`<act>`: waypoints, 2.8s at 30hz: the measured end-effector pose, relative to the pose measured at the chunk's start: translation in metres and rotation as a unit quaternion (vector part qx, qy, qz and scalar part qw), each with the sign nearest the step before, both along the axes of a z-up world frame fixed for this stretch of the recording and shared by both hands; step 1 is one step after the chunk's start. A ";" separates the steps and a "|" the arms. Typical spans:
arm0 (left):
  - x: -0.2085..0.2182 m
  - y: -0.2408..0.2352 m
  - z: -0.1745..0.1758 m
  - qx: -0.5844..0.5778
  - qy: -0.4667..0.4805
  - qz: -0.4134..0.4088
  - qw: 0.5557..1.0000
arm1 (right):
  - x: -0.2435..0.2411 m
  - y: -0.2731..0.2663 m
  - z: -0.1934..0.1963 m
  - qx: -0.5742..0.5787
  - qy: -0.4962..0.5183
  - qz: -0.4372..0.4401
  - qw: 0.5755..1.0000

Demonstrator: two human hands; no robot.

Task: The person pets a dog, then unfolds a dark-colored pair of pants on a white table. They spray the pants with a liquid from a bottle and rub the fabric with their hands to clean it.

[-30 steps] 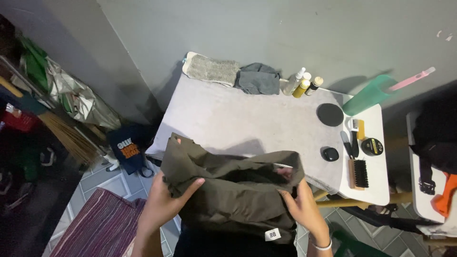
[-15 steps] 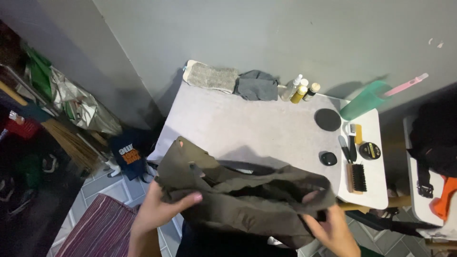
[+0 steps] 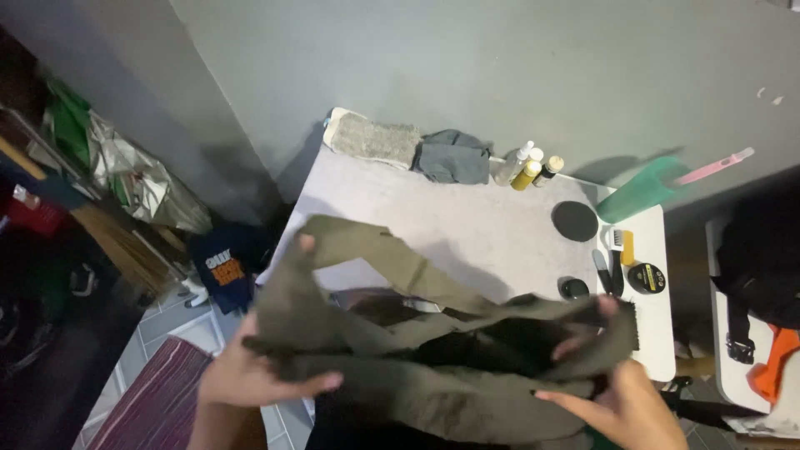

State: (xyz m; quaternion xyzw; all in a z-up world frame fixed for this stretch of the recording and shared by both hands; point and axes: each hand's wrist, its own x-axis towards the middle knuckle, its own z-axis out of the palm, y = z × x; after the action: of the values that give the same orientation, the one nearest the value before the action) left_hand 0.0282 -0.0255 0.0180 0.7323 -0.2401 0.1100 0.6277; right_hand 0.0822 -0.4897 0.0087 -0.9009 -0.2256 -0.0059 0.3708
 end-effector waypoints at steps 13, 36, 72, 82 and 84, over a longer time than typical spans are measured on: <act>-0.009 0.013 -0.019 -0.046 0.020 0.074 0.996 | 0.009 0.008 0.000 0.030 -0.078 -0.030 0.996; 0.011 0.021 0.001 0.009 0.122 -0.030 0.992 | -0.008 -0.004 -0.009 0.144 0.050 -0.073 0.986; 0.008 0.001 0.059 0.160 -0.019 0.031 0.986 | 0.009 -0.095 -0.011 0.257 0.096 0.095 0.957; 0.021 -0.002 0.000 -0.166 0.220 0.056 0.960 | 0.010 -0.066 -0.036 0.313 0.105 0.072 0.941; 0.023 -0.006 -0.003 -0.175 0.217 0.015 0.960 | 0.014 -0.045 -0.039 0.216 0.144 0.025 0.965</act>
State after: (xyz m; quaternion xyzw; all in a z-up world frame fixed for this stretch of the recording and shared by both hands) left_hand 0.0509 -0.0313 0.0154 0.6209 -0.0646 -0.0016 0.7812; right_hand 0.0963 -0.5349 -0.0306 -0.7851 -0.1852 0.0850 0.5849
